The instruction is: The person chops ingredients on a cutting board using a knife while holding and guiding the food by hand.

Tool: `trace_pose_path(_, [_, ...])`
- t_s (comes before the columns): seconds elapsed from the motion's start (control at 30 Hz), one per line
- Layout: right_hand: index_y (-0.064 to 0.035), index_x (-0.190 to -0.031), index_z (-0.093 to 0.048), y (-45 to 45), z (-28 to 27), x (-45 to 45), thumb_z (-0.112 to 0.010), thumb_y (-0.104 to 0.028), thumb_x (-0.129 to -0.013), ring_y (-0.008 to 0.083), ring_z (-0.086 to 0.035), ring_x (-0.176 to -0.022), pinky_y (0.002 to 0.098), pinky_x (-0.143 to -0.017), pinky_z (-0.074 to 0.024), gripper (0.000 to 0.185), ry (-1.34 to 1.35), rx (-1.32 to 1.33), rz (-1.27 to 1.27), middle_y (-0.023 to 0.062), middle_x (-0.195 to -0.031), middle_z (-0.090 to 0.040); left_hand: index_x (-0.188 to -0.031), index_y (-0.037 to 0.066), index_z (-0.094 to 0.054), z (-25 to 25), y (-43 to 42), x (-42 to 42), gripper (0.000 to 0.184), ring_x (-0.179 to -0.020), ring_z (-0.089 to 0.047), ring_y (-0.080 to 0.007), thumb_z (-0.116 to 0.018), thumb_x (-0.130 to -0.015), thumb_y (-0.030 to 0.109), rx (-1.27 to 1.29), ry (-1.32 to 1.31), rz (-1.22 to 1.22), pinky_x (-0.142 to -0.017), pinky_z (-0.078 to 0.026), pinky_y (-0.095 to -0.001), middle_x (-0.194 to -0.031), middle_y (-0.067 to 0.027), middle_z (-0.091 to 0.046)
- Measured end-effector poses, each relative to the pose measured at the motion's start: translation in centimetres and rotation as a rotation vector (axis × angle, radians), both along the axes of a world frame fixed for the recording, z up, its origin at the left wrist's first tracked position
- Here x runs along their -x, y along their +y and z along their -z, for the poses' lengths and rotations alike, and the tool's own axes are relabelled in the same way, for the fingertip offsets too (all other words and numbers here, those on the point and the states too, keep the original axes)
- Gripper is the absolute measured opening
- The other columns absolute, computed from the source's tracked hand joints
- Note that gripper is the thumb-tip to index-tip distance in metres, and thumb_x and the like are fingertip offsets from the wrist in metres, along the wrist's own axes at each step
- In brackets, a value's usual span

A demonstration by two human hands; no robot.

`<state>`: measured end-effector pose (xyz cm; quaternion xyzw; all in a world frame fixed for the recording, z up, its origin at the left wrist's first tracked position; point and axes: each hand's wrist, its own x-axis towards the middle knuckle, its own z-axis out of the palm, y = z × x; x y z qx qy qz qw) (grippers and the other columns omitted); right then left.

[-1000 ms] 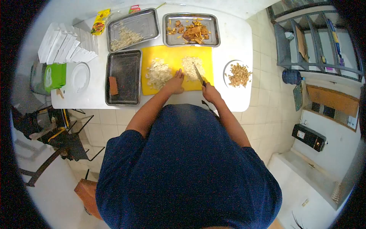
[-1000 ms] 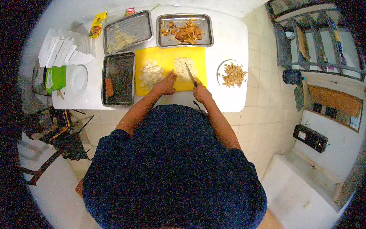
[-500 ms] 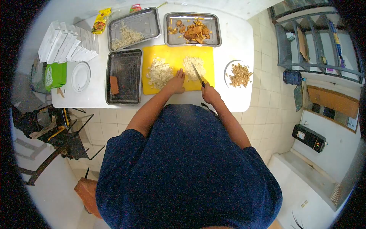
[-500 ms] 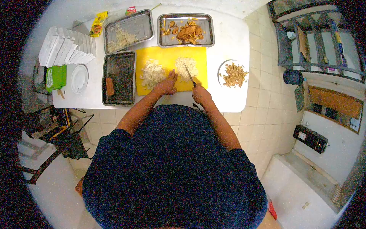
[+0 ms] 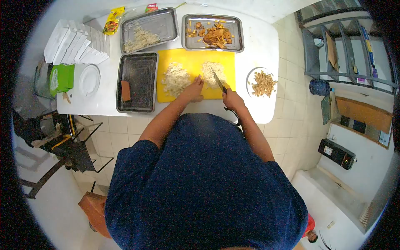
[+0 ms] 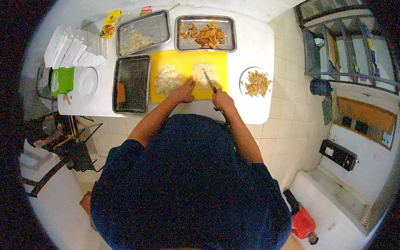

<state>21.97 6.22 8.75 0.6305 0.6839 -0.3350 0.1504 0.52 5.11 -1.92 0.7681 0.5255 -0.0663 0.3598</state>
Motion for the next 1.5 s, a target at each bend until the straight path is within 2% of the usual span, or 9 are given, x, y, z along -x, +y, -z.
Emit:
trace_pose_path(0.23, [0.0031, -0.101, -0.050, -0.3, -1.6, 0.8, -0.044, -0.031, -0.094, 0.0446, -0.062, -0.087, 0.0521, -0.075, -0.0485, 0.035, -0.029, -0.026, -0.043, 0.0289, -0.090, -0.063, -0.143, -0.008, -0.016, -0.6, 0.1, -0.3, 0.088, -0.142, -0.011, -0.0373, -0.059, -0.074, 0.025, 0.008, 0.027, -0.010, -0.113, -0.024, -0.0390, -0.152, -0.0287, -0.002])
trace_pose_path(0.33, [0.0029, -0.104, -0.044, -1.4, 1.0, 0.6, -0.042, -0.029, -0.095, 0.0460, -0.063, -0.081, 0.0532, -0.069, -0.0496, 0.033, -0.024, -0.009, -0.056, 0.0286, -0.085, -0.064, -0.143, -0.009, -0.016, -0.8, 0.1, -0.2, 0.088, -0.142, -0.011, -0.0373, -0.059, -0.074, 0.025, 0.012, 0.014, -0.018, -0.113, -0.024, -0.0389, -0.152, -0.0287, -0.002])
trace_pose_path(0.47, [0.0044, -0.106, -0.039, -3.3, 7.6, -1.0, -0.041, -0.026, -0.095, 0.0466, -0.062, -0.086, 0.0533, -0.075, -0.0486, 0.033, 0.040, -0.028, 0.037, 0.0312, -0.089, -0.062, -0.143, -0.010, -0.017, -0.9, 0.2, -0.2, 0.087, -0.142, -0.012, -0.0381, -0.058, -0.073, 0.023, 0.026, 0.017, -0.017, -0.114, -0.024, -0.0388, -0.151, -0.0304, -0.003])
trace_pose_path(0.77, [0.0027, -0.102, -0.050, -0.5, 1.3, -0.9, -0.046, -0.031, -0.092, 0.0452, -0.060, -0.090, 0.0519, -0.079, -0.0470, 0.036, 0.052, 0.016, 0.003, 0.0297, -0.093, -0.062, -0.143, -0.008, -0.017, 0.5, 0.1, 0.0, 0.092, -0.140, -0.012, -0.0418, -0.065, -0.071, 0.023, 0.000, -0.058, -0.034, -0.114, -0.022, -0.0406, -0.150, -0.0308, -0.001])
trace_pose_path(0.93, [0.0041, -0.105, -0.054, -0.3, -1.1, -1.7, -0.047, -0.032, -0.092, 0.0438, -0.061, -0.089, 0.0510, -0.079, -0.0474, 0.039, 0.026, -0.055, 0.032, 0.0290, -0.093, -0.063, -0.142, -0.012, -0.016, -1.5, 0.4, -0.1, 0.088, -0.142, -0.007, -0.0393, -0.058, -0.073, 0.023, 0.054, -0.016, 0.007, -0.115, -0.018, -0.0382, -0.150, -0.0323, -0.005])
trace_pose_path(1.27, [0.0072, -0.107, -0.043, -3.3, 8.7, -2.6, -0.045, -0.026, -0.095, 0.0455, -0.063, -0.078, 0.0499, -0.071, -0.0507, 0.035, 0.156, -0.079, 0.113, 0.0318, -0.086, -0.062, -0.142, -0.013, -0.014, -0.4, 0.5, 0.0, 0.090, -0.141, -0.011, -0.0416, -0.058, -0.073, 0.025, 0.031, -0.007, 0.026, -0.115, -0.020, -0.0393, -0.149, -0.0338, -0.002])
trace_pose_path(1.37, [0.0068, -0.106, -0.046, -1.6, 5.6, -1.8, -0.046, -0.026, -0.094, 0.0438, -0.063, -0.077, 0.0493, -0.071, -0.0506, 0.035, 0.183, -0.037, 0.111, 0.0307, -0.086, -0.063, -0.142, -0.013, -0.014, -1.3, 0.4, 0.2, 0.090, -0.141, -0.011, -0.0420, -0.058, -0.072, 0.024, 0.062, -0.046, -0.007, -0.115, -0.020, -0.0394, -0.149, -0.0339, -0.003])
trace_pose_path(1.47, [0.0059, -0.104, -0.051, -0.2, 1.7, -1.5, -0.044, -0.029, -0.093, 0.0445, -0.060, -0.097, 0.0511, -0.085, -0.0468, 0.037, 0.134, 0.039, 0.074, 0.0323, -0.102, -0.060, -0.141, -0.013, -0.015, -1.5, 0.4, 0.4, 0.088, -0.141, -0.011, -0.0419, -0.057, -0.072, 0.022, 0.048, -0.073, -0.002, -0.115, -0.019, -0.0395, -0.149, -0.0339, -0.004])
trace_pose_path(1.5, [0.0058, -0.104, -0.052, 0.1, 1.4, -1.6, -0.045, -0.030, -0.093, 0.0441, -0.060, -0.096, 0.0510, -0.084, -0.0471, 0.038, 0.112, 0.052, 0.085, 0.0316, -0.101, -0.061, -0.141, -0.013, -0.015, -1.3, 0.3, 0.4, 0.088, -0.141, -0.011, -0.0417, -0.057, -0.072, 0.022, 0.036, -0.075, 0.001, -0.115, -0.019, -0.0395, -0.149, -0.0339, -0.004])
